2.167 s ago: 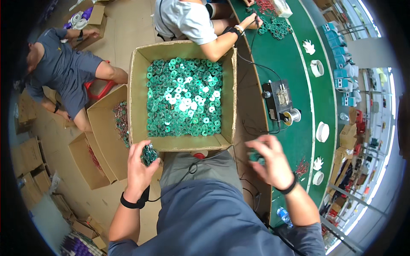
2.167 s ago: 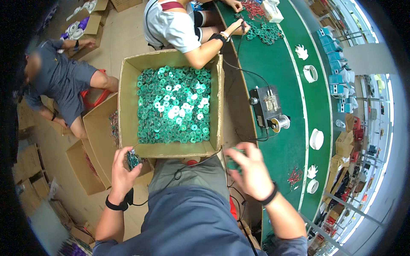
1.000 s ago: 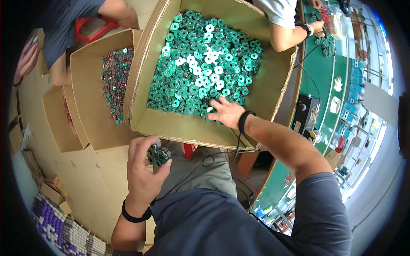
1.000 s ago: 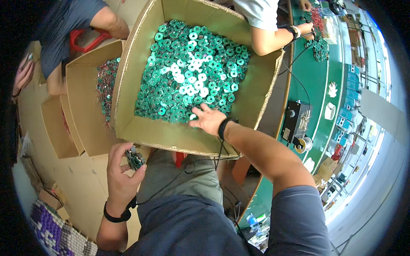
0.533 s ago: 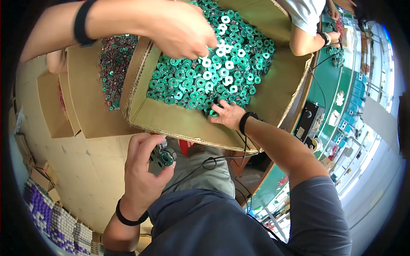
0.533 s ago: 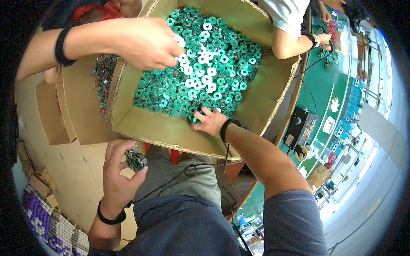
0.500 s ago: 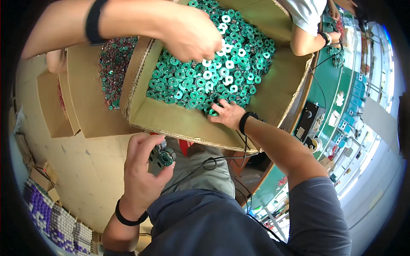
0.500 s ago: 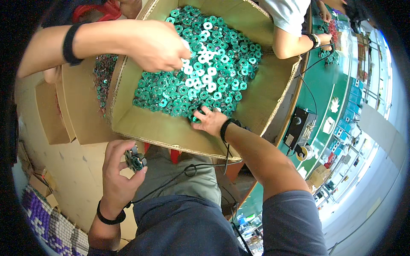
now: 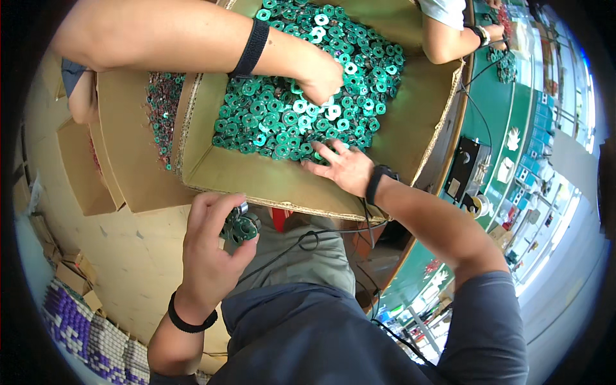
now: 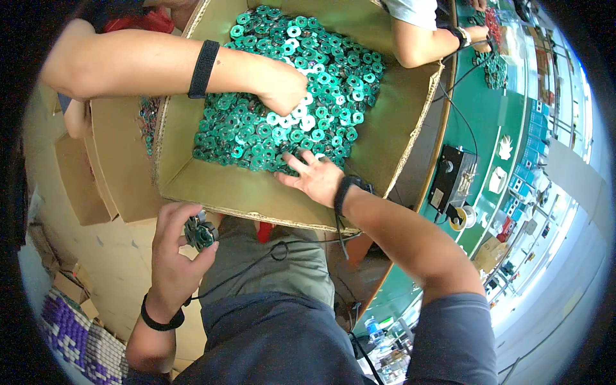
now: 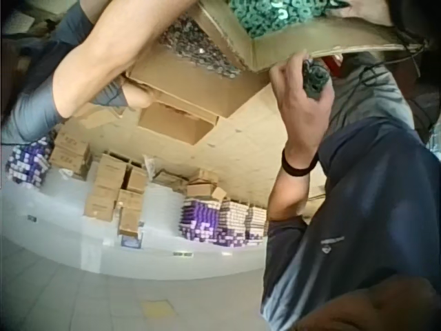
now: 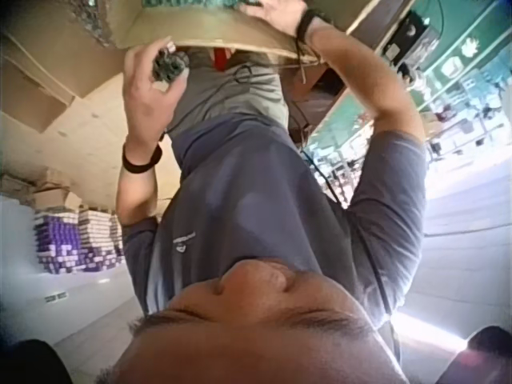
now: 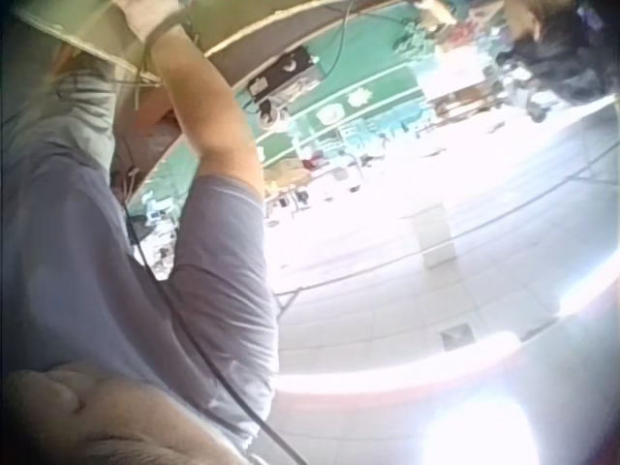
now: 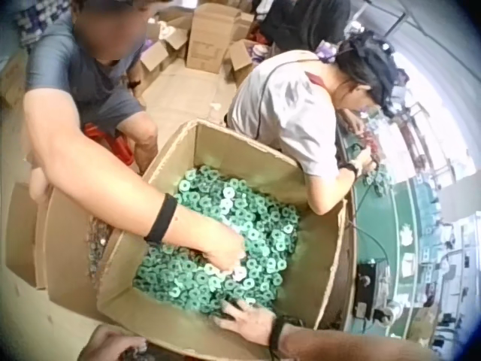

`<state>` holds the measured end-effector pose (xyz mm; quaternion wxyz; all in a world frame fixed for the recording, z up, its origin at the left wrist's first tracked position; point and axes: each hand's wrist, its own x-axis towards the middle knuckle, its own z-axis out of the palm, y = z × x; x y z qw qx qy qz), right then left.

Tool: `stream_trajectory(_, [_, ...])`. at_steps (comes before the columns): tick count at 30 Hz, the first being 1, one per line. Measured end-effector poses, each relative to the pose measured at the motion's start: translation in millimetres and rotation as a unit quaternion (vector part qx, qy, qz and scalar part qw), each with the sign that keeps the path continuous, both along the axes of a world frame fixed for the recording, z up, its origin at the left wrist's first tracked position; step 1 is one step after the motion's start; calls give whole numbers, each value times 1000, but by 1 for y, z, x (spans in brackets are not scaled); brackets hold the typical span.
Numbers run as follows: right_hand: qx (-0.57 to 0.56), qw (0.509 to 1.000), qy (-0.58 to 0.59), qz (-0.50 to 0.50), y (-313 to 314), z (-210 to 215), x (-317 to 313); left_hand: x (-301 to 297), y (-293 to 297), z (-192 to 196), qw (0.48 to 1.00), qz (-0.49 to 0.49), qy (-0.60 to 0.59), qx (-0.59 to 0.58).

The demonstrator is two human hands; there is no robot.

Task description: The person picks up a green component from a box, threads a red wire through its center, and wraps the wire around it. They then place the wired component onto a green table and repeat the process with another component.

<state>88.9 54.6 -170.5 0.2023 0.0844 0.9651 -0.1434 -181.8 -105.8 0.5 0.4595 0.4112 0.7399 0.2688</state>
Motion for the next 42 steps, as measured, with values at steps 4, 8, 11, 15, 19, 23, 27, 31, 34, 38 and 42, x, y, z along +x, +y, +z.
stream_trajectory(4, [-36, 989, 72, -124, 13, 104, 20, 18, 28, -16, 996, -87, -9, 29])
stream_trajectory(8, [-73, 945, 206, -243, -12, 187, 51, 39, 46, -6, 986, -157, 24, 43])
stream_trajectory(11, [-76, 905, 239, -344, -45, 205, 93, 60, 74, -17, 978, -202, 34, 48])
stream_trajectory(15, [-112, 850, 223, -464, -87, 198, 135, 103, 122, -43, 951, -291, 67, 79])
stream_trajectory(19, [-125, 806, 229, -531, -118, 180, 156, 160, 160, -94, 917, -370, 118, 89])
stream_trajectory(23, [-121, 772, 236, -578, -131, 174, 169, 206, 188, -151, 901, -385, 190, 57])
stream_trajectory(27, [-118, 731, 264, -618, -137, 168, 198, 245, 195, -189, 902, -345, 259, 10])
stream_trajectory(31, [-102, 712, 258, -645, -142, 167, 224, 259, 193, -207, 904, -318, 284, -10])
stream_trajectory(34, [-87, 705, 249, -658, -142, 167, 235, 268, 191, -213, 905, -318, 280, -30])
stream_trajectory(38, [-78, 697, 246, -668, -141, 165, 249, 273, 189, -216, 897, -326, 296, -40])
stream_trajectory(42, [-39, 666, 214, -713, -131, 156, 277, 272, 183, -217, 914, -293, 282, -17])
